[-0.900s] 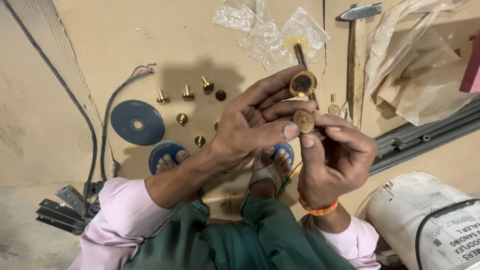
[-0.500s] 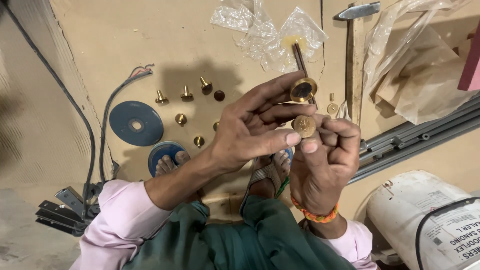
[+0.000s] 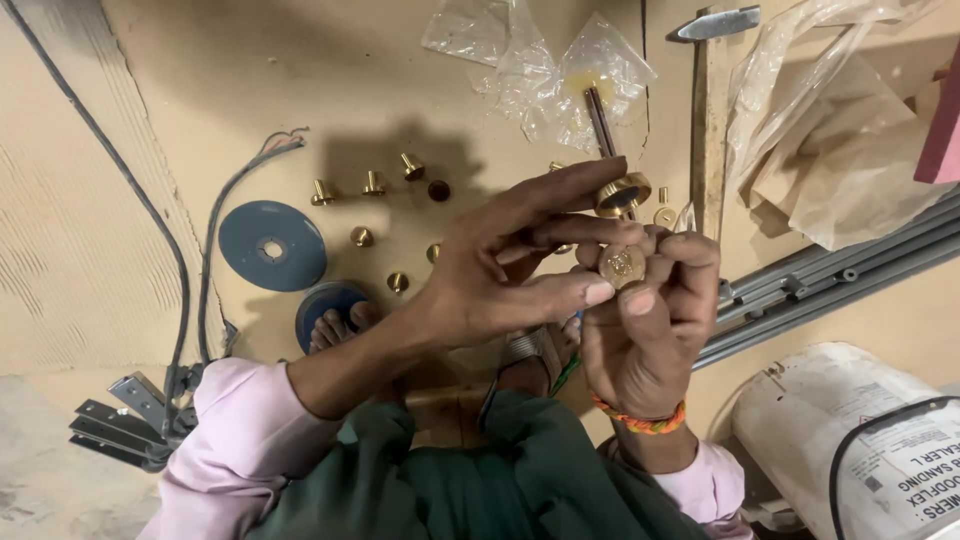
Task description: The person sits on the floor and assembles small hardware knobs, pressing and twisting brass ferrules into wooden knob tops one at a time. They pick each knob and fitting from the cardboard on the floor, fit the parts together by hand, and set the finished knob back down with the others.
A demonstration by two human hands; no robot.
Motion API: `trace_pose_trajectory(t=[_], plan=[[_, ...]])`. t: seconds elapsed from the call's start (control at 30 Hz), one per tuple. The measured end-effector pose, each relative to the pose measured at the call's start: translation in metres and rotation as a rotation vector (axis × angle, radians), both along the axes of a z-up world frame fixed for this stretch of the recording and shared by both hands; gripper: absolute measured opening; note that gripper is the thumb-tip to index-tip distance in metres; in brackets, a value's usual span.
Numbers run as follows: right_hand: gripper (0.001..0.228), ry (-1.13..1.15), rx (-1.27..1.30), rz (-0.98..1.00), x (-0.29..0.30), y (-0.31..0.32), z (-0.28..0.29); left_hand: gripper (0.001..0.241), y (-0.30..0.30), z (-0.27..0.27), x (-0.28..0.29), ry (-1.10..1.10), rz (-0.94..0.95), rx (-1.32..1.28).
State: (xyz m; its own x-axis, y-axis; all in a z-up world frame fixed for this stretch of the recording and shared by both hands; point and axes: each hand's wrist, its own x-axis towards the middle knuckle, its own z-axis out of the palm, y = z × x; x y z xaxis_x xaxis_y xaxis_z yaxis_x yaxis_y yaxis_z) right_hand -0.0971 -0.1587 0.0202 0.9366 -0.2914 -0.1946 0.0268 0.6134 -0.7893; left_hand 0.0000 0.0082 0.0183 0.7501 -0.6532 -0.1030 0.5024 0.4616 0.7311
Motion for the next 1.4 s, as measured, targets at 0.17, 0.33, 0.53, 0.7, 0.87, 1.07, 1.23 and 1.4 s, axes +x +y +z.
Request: trace_pose_trajectory(t=[0.17,0.33,0.53,0.7,0.87,1.07,1.23,1.4], plan=[[0.042,0.065,0.186,0.007,0.000,0.001,-0.002,0.072,-0.001,-0.005,-0.003,0.023,0.035,-0.056],[0.038,0.055,0.320,0.059,0.000,0.000,-0.002,0.068,0.000,-0.006,-0.007,0.028,0.031,-0.085],[0.039,0.071,0.301,0.066,-0.002,-0.002,-0.001,0.072,0.001,-0.005,-0.006,0.008,0.021,-0.074],[0.044,0.078,0.247,0.068,-0.003,-0.002,0.001,0.072,0.003,-0.010,-0.007,-0.197,0.044,-0.011],[0.051,0.098,0.197,0.069,-0.006,-0.004,0.003,0.072,0.003,-0.014,-0.005,-0.443,0.109,0.082],[0.054,0.070,0.172,0.069,-0.008,-0.005,0.002,0.075,0.008,-0.008,-0.003,-0.580,0.144,0.176],[0.054,0.043,0.114,0.094,-0.008,-0.008,0.000,0.077,0.013,-0.005,0.000,-0.700,0.155,0.242],[0.058,0.025,0.017,0.103,-0.008,-0.006,0.000,0.079,0.012,-0.002,-0.001,-0.837,0.204,0.316]])
